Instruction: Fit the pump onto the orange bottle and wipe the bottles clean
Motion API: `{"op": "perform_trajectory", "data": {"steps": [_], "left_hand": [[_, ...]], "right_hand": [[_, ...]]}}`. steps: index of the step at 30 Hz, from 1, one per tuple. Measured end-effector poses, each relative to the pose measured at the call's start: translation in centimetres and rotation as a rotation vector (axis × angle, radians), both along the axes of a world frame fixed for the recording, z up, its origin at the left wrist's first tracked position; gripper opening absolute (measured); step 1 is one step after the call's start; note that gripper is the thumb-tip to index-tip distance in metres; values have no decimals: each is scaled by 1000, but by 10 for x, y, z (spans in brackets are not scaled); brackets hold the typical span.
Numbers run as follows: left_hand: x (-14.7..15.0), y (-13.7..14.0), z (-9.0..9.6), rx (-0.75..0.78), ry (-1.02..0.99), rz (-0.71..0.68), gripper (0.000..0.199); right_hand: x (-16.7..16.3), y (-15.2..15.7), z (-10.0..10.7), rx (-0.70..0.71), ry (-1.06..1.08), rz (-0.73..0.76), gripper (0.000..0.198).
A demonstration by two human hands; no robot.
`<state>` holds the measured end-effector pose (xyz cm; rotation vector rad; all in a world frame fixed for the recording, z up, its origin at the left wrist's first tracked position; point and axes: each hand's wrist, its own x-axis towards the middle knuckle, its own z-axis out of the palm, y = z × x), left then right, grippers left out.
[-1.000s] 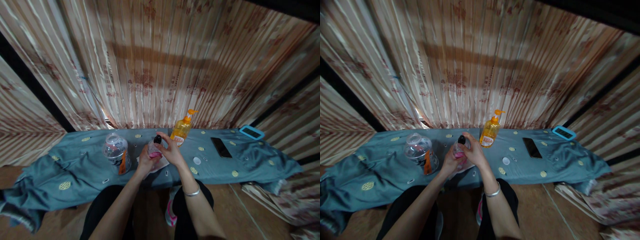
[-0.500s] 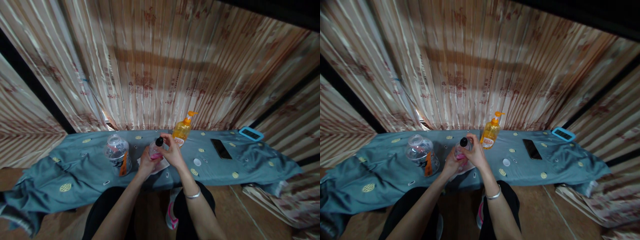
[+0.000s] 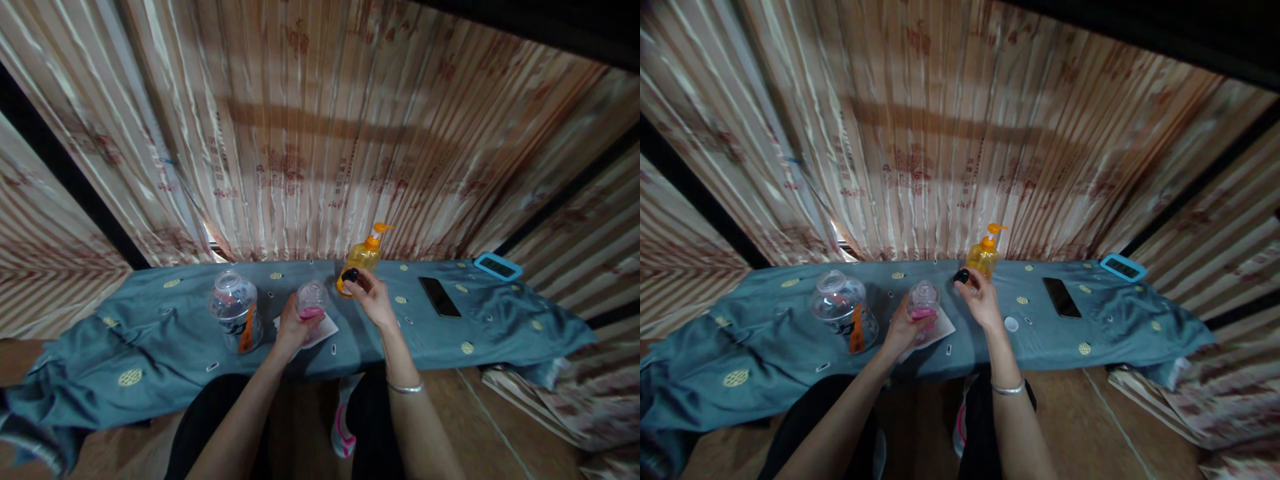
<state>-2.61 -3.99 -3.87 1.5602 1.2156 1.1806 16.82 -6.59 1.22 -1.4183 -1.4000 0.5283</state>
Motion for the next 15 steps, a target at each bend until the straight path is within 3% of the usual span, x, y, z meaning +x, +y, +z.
{"op": "perform_trajectory", "data": {"steps": [4,7,15], "left_hand": [[0,2,-5,5,-48,-20,61],[1,2,-7,-8,-70,-17,70],[-6,-4,-15,50,-77,16,82]], "right_hand": [[40,-9,-42,-318,-227,-174,26],[50,-12,-64,-480,-371,-233,22],[47,-9,-88,-550,-559,-267,25]]}}
